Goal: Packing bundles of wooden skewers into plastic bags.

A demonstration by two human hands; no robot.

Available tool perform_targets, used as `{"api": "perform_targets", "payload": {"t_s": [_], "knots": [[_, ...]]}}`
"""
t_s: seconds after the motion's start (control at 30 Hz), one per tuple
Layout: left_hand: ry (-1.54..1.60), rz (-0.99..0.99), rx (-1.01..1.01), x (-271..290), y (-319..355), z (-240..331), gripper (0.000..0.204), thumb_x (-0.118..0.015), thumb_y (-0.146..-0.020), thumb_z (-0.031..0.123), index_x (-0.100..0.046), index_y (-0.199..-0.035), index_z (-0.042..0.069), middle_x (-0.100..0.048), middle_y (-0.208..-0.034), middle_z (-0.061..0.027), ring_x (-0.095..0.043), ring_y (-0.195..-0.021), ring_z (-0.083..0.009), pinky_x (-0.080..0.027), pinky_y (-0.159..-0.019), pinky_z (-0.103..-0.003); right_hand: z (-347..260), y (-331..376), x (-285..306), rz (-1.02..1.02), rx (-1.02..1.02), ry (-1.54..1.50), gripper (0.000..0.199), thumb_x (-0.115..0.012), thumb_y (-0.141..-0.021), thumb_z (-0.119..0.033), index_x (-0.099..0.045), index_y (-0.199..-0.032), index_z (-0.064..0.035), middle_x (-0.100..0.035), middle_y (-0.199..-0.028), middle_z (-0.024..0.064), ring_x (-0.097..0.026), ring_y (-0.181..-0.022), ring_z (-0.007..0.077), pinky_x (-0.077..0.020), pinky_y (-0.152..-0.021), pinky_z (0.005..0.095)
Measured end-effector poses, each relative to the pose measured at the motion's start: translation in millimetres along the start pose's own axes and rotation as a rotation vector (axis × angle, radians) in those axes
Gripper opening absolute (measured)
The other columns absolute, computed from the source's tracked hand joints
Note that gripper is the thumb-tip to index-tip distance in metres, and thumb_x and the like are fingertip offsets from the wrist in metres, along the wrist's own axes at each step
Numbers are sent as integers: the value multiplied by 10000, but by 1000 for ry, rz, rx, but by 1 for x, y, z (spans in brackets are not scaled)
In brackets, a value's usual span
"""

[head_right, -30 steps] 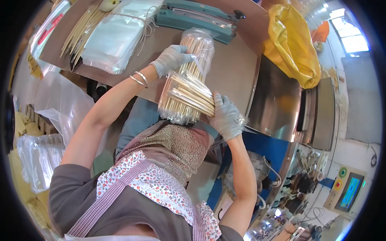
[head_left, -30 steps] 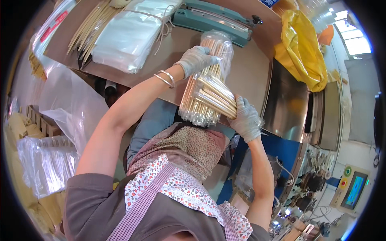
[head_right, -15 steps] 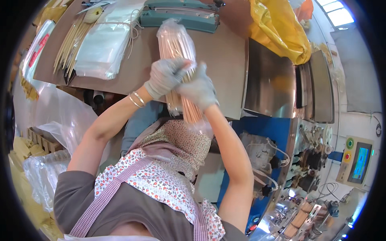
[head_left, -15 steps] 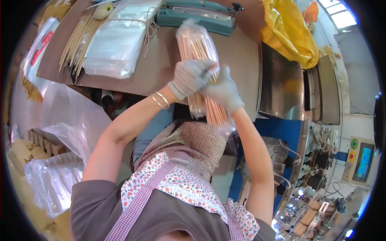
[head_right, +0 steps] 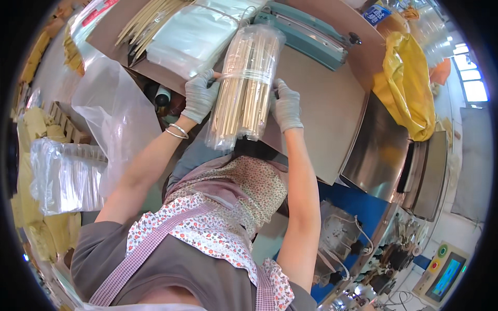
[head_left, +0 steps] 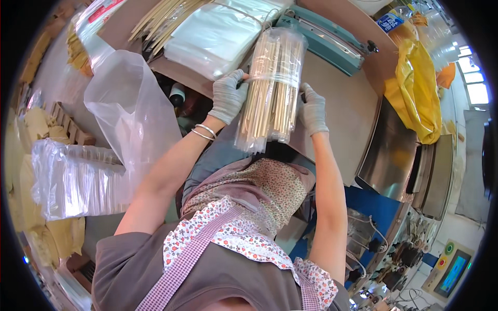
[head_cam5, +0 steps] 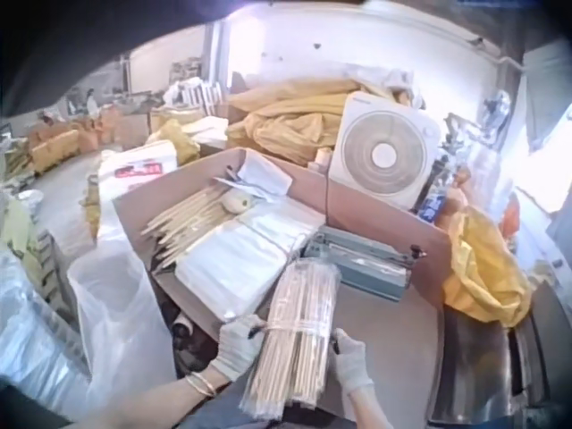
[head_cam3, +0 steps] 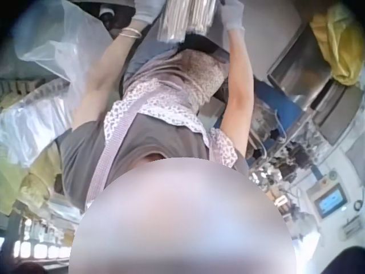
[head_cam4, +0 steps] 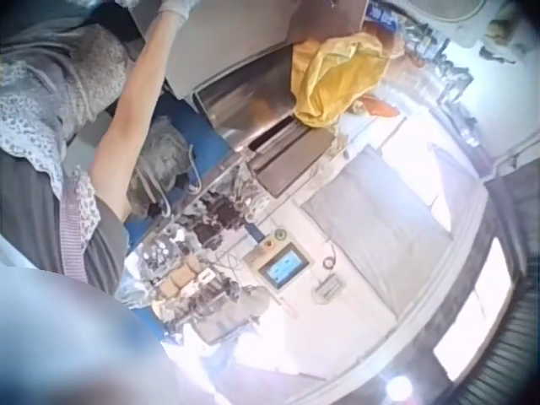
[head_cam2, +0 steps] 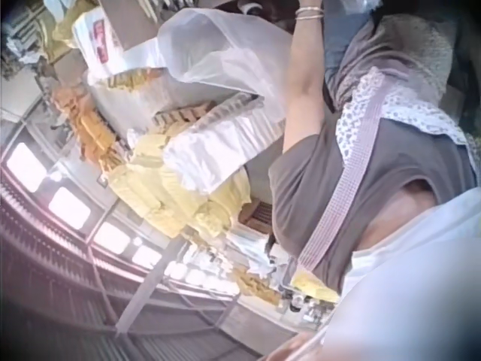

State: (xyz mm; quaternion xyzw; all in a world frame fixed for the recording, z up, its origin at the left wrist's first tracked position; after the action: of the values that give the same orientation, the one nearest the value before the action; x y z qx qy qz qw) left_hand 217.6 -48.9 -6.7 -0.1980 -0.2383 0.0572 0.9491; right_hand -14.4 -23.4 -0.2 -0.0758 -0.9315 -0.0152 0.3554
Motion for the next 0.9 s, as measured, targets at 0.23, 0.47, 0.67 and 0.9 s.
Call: {"api": "perform_targets", "payload": {"t_s": [0.23,0.47,0.67,0.9], "knots": [[-3,-477,-120,37,96,39,19,-594,-744,6,-576,-742,11,-547,-657,-143,-578,-598,-288,-456,-553,-345,1,161,-8,-163,421,145,350,-610,-754,-151,-558,-1085,-50,-602,-744,207,-605,-696,391,-469,-611,470],[319,-938,237,66,214,51,347,-685,-774,67,-555,-1090,7,-623,-941,-88,-625,-861,-218,-497,-731,-343,3,275,6,-20,334,205,340,-578,-792,-108,-576,-1127,-49,-538,-649,115,-557,-539,277,-441,-498,403],[53,-139,-249,64,39,174,159,-607,-829,81,-515,-920,-11,-583,-692,-206,-601,-627,-372,-467,-533,-425,-99,162,114,330,407,339,226,-612,-823,-91,-545,-1031,-32,-503,-664,106,-540,-598,273,-440,-541,324],[-77,219,-681,85,-112,253,101,-634,-796,116,-643,-744,30,-591,-606,-75,-541,-565,-132,-464,-569,-305,-197,55,212,249,648,365,158,-508,-917,-64,-551,-1067,-85,-532,-711,43,-506,-566,121,-438,-557,263]]}}
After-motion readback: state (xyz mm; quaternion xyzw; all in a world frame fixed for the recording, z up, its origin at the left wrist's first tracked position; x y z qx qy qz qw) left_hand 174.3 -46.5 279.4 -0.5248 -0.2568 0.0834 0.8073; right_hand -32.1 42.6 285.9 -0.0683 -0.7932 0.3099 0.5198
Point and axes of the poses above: each hand's wrist, its own y-axis away from the middle knuckle, its own x-axis out of the back of the hand, z = x × y, the point moved 6 cm from there along -y, towards the middle knuckle
